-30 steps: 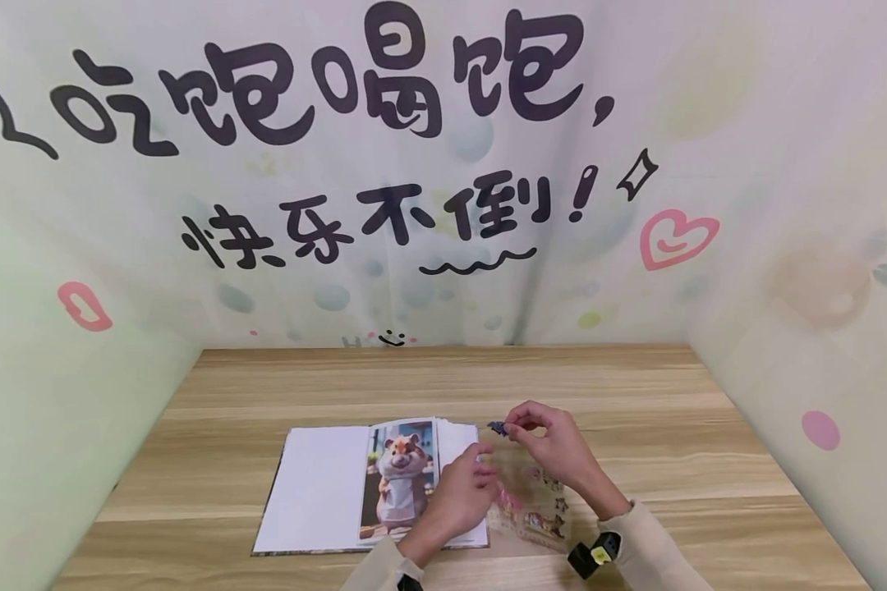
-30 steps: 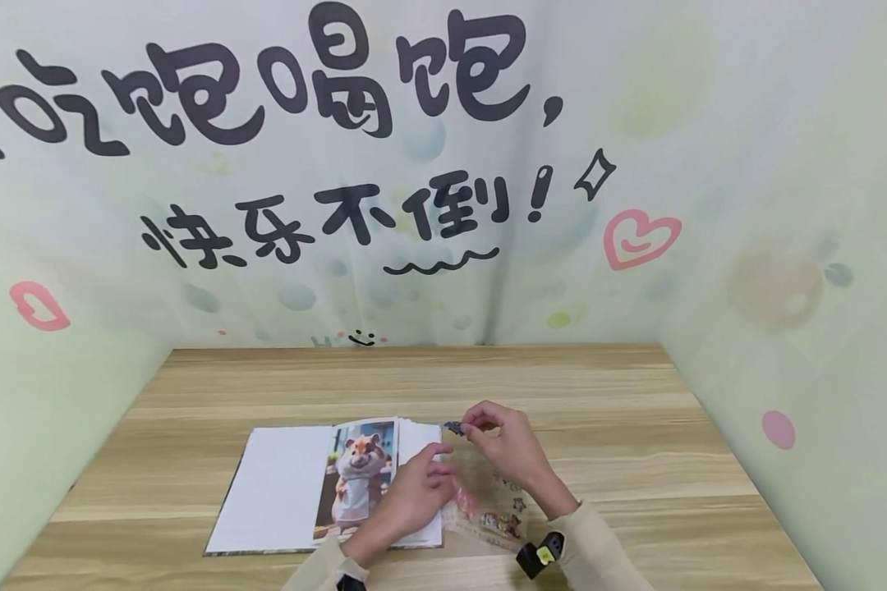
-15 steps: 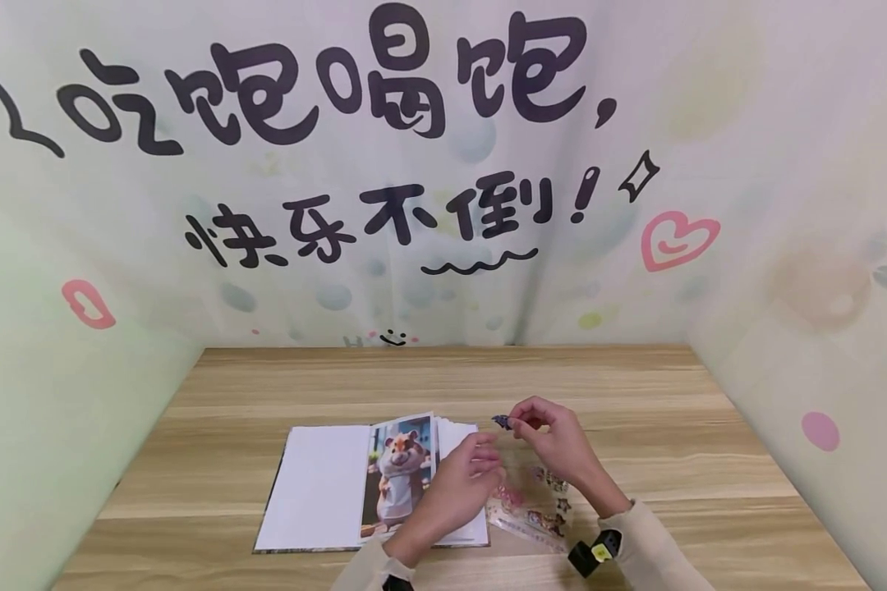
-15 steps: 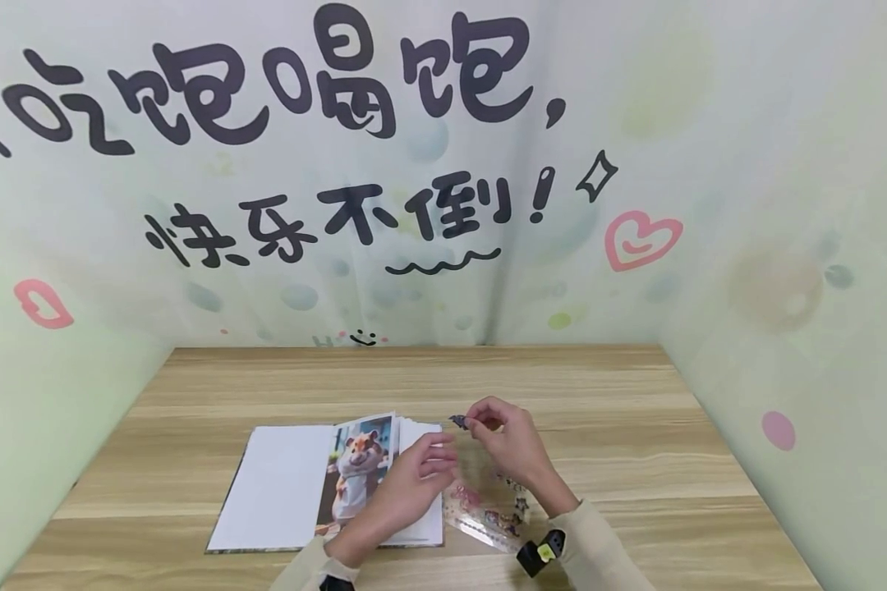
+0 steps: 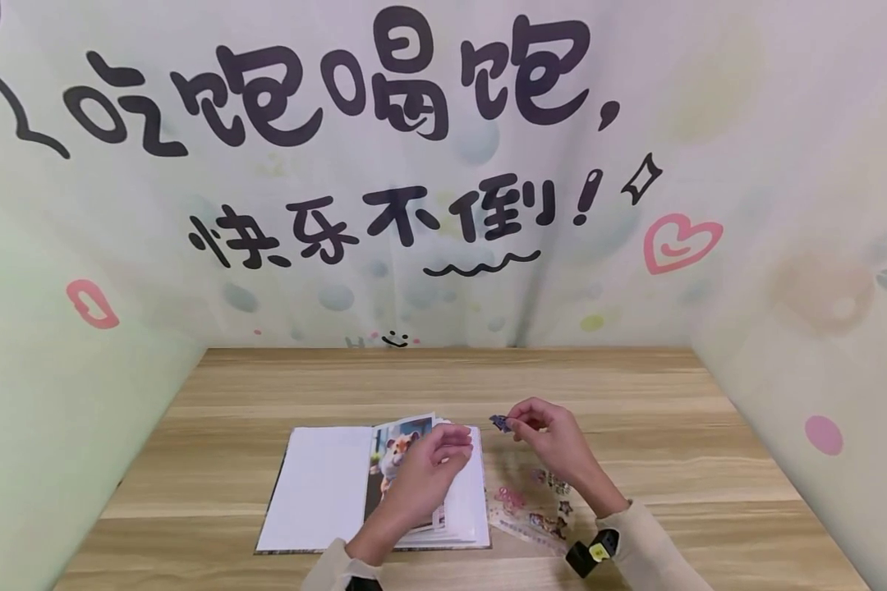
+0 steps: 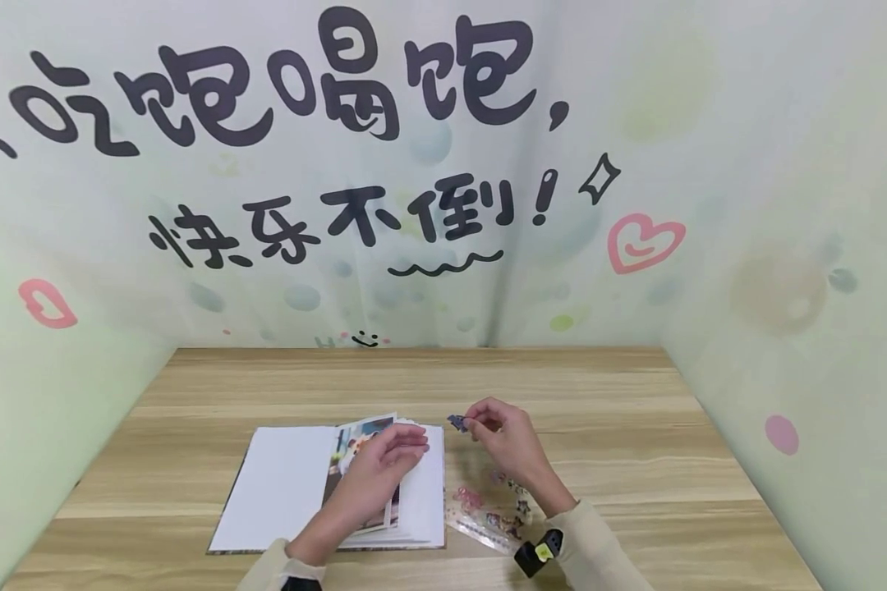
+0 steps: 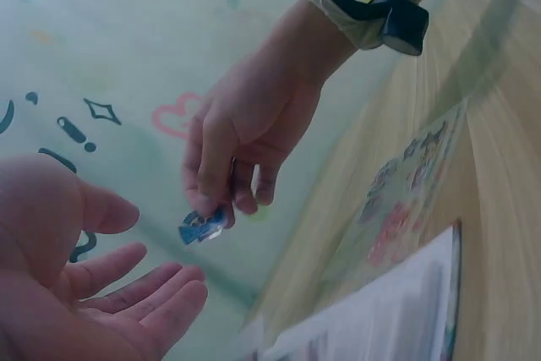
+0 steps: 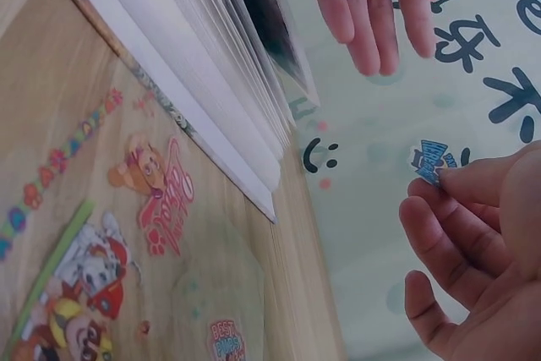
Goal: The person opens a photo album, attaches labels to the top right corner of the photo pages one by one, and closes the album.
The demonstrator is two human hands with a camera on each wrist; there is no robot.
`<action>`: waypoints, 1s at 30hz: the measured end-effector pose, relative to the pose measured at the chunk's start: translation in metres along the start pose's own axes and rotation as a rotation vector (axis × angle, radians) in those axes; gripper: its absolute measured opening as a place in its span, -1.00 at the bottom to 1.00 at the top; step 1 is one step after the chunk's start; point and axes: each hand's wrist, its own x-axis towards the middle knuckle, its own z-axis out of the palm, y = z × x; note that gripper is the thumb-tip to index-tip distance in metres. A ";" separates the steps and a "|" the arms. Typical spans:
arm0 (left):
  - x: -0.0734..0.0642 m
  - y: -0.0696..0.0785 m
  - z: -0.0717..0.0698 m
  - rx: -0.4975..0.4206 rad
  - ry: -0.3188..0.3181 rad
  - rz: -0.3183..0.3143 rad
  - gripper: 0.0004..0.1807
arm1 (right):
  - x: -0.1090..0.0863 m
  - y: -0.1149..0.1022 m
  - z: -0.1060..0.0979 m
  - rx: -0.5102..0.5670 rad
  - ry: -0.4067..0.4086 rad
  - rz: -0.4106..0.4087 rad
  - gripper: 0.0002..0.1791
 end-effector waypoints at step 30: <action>-0.023 -0.047 -0.050 0.530 0.044 0.074 -0.61 | 0.010 0.000 0.015 0.078 -0.033 0.036 -0.93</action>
